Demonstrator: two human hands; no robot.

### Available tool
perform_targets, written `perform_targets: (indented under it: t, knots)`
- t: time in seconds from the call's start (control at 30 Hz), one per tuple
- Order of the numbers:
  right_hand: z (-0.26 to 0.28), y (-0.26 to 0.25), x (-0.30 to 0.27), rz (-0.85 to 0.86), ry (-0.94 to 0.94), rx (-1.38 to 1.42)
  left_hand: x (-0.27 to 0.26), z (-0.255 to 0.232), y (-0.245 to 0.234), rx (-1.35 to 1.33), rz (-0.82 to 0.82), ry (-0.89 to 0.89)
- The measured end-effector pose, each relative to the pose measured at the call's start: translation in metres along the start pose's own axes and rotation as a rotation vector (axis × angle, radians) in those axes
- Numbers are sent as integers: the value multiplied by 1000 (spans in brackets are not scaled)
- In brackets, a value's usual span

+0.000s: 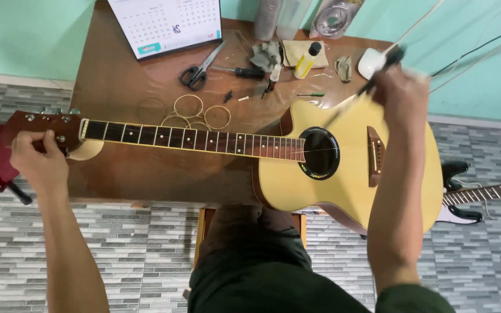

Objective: The person threads a new guitar string through the bridge of an acoustic guitar and secures it. They then move to the headstock, wind the string around the tuning peg, and use a string winder tool to tighten the string.

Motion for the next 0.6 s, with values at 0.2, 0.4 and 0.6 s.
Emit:
perform_targets:
  t: [0.2, 0.4, 0.6]
  knots:
    - [-61, 92, -248, 562, 295, 30, 3, -6, -5, 49, -40, 159]
    - [-72, 79, -296, 516, -131, -306, 6, -8, -2, 59, -77, 133]
    - [-99, 127, -367, 1097, -464, -301, 4, 4, 5, 75, -110, 136]
Point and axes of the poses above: each hand's wrist, its own x-axis towards the middle knuckle, its own y-axis out of the palm, z = x × y, the point moved 10 cm from there along x, towards the middle knuckle, and after that the axes turned 1 degree about -x, right-handed, at the moved point
